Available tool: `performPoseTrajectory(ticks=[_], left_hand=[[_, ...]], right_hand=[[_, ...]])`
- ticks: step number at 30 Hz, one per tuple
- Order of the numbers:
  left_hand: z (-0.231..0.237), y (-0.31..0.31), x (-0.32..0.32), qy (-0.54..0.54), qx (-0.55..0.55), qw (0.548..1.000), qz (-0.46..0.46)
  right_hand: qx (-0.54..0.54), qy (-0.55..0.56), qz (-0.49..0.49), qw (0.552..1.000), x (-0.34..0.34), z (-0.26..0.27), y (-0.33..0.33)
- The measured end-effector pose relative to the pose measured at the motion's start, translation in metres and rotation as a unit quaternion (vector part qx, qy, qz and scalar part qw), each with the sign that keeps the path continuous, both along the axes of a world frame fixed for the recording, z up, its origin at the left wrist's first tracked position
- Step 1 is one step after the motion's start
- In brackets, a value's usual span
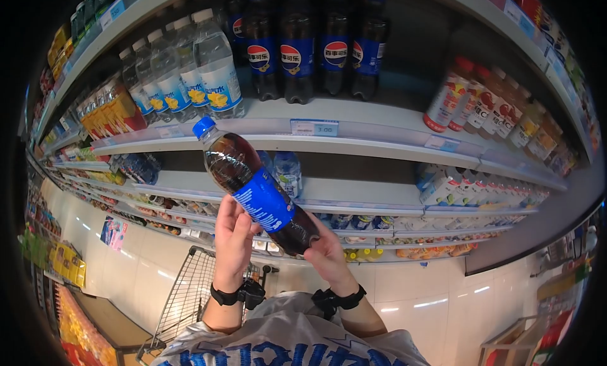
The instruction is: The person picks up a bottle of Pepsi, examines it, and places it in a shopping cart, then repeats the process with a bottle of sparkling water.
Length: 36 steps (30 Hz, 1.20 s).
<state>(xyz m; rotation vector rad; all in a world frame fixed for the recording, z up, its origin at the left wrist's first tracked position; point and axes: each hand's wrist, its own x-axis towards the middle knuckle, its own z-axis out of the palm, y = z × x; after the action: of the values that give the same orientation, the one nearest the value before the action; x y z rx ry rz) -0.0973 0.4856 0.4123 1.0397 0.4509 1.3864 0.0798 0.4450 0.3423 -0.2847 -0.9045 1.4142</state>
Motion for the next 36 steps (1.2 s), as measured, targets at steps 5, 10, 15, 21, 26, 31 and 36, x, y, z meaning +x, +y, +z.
performPoseTrajectory(ticks=[5,10,15,21,26,31,36], left_hand=[[-0.014,0.001,0.005,-0.044,-0.004,0.999,0.013],[-0.012,-0.001,0.005,-0.072,-0.006,0.997,0.007],[-0.014,-0.003,0.002,-0.082,-0.015,0.996,-0.010],[-0.019,-0.003,-0.004,-0.061,0.000,0.997,-0.045],[-0.031,-0.001,-0.004,-0.076,0.025,0.992,-0.095],[-0.032,0.000,-0.003,-0.050,0.008,0.995,-0.081],[-0.020,0.003,0.004,-0.060,-0.019,0.998,-0.016]], right_hand=[[0.011,-0.093,-0.064,0.993,0.000,0.011,-0.005],[0.054,-0.146,-0.086,0.984,-0.001,0.004,-0.003],[-0.042,-0.049,0.142,0.988,0.005,-0.006,0.004],[-0.026,0.019,0.119,0.992,0.000,-0.008,-0.002],[-0.031,0.000,0.021,0.999,-0.005,-0.006,-0.007],[-0.031,-0.007,-0.014,0.999,-0.006,0.002,-0.009],[0.001,-0.055,-0.118,0.992,-0.012,0.004,-0.009]])
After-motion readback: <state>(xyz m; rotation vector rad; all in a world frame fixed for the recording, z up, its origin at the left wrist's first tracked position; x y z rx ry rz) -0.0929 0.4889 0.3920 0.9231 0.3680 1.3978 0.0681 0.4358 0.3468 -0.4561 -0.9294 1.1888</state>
